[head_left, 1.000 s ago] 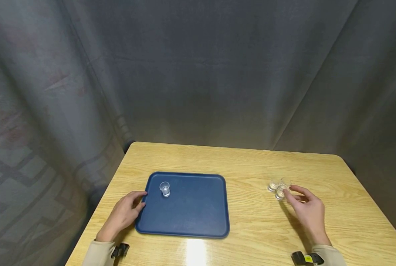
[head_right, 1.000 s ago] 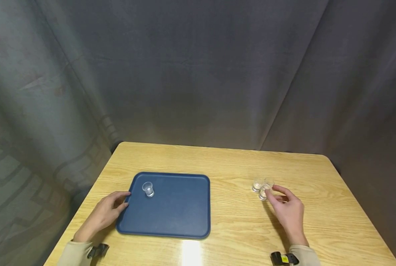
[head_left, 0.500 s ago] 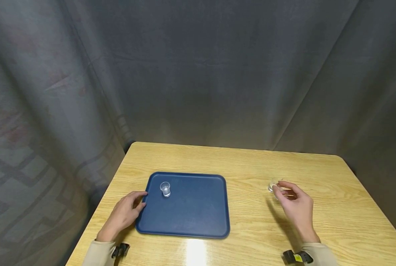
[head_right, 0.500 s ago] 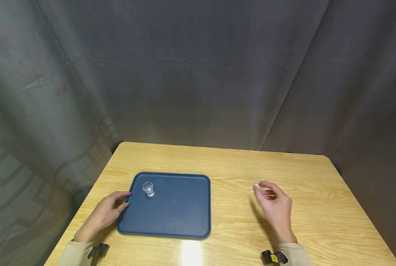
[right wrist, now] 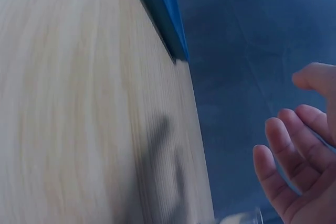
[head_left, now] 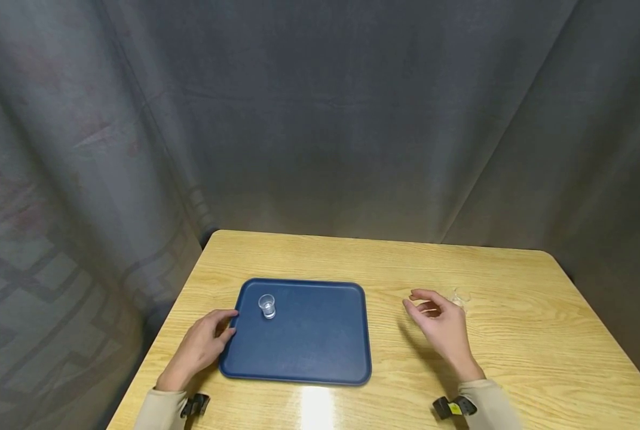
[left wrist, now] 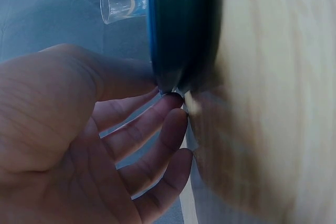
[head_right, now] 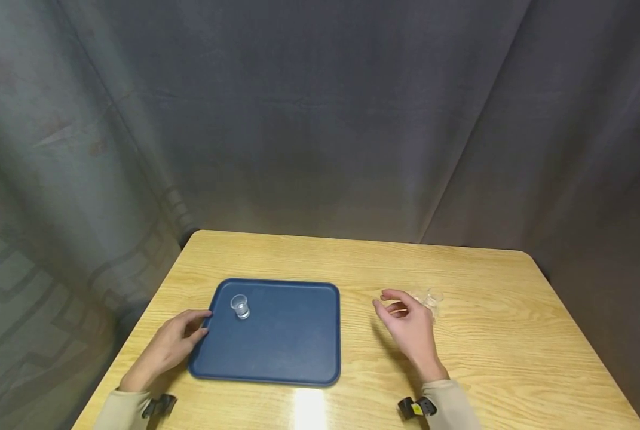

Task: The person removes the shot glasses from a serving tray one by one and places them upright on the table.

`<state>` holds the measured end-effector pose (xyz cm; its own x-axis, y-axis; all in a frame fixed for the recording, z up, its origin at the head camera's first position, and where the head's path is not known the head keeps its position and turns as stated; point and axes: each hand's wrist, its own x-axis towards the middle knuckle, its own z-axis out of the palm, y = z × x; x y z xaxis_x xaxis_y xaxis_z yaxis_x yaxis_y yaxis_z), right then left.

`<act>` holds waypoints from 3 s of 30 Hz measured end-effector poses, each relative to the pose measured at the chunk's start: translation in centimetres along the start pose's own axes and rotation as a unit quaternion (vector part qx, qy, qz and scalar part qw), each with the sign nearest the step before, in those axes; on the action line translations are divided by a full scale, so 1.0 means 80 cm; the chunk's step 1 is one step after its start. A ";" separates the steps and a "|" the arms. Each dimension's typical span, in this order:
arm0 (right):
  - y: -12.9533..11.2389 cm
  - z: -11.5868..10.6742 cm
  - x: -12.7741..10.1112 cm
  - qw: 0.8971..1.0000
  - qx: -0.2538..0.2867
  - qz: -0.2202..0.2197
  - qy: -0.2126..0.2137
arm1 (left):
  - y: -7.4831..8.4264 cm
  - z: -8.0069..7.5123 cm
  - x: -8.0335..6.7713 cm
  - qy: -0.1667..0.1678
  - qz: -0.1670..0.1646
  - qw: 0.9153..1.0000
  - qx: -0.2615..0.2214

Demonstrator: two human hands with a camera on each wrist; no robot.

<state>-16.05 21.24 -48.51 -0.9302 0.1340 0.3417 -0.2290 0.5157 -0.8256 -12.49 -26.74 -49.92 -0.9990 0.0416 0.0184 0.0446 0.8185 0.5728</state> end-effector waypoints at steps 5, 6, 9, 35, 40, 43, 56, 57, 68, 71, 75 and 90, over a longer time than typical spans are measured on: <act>-0.008 0.021 0.001 0.999 0.000 0.011 -0.042 | 0.000 0.001 -0.001 -0.001 -0.004 1.000 -0.002; -0.010 0.025 0.001 0.999 0.001 0.012 -0.049 | 0.000 0.001 -0.002 -0.001 -0.004 1.000 -0.002; -0.016 0.038 0.002 0.997 0.006 0.018 -0.071 | 0.000 0.002 -0.003 -0.002 -0.007 1.000 -0.002; -0.083 0.136 -0.009 0.978 0.047 -0.008 -0.201 | 0.001 0.000 -0.003 -0.008 -0.003 1.000 0.001; -0.095 0.151 -0.012 0.975 0.040 -0.034 -0.216 | 0.002 0.001 -0.002 -0.008 0.000 1.000 0.003; -0.101 0.160 -0.012 0.972 0.038 -0.046 -0.228 | 0.001 0.000 -0.003 -0.008 0.000 1.000 0.003; -0.131 0.215 -0.011 0.958 0.039 -0.043 -0.281 | -0.001 -0.001 -0.003 -0.006 0.002 1.000 0.005; -0.132 0.220 -0.011 0.957 0.040 -0.039 -0.284 | -0.001 -0.001 -0.003 -0.006 0.003 1.000 0.005; -0.144 0.256 -0.011 0.957 0.032 -0.025 -0.286 | 0.000 -0.002 -0.003 -0.008 0.000 1.000 0.001; -0.144 0.259 -0.011 0.959 0.024 -0.027 -0.281 | 0.001 -0.002 -0.002 -0.008 0.003 1.000 0.003; -0.143 0.264 -0.011 0.961 0.014 -0.034 -0.275 | 0.002 -0.003 -0.003 -0.004 0.004 1.000 0.006; -0.136 0.275 -0.011 0.967 -0.008 -0.047 -0.252 | 0.003 -0.002 -0.001 -0.014 -0.001 1.000 -0.001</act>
<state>-19.03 -3.14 -49.69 -0.9280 -0.3414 0.1493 -0.3187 0.5194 -0.7929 -12.37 -26.63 -49.67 -0.9984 0.0567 -0.0064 0.0427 0.8171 0.5750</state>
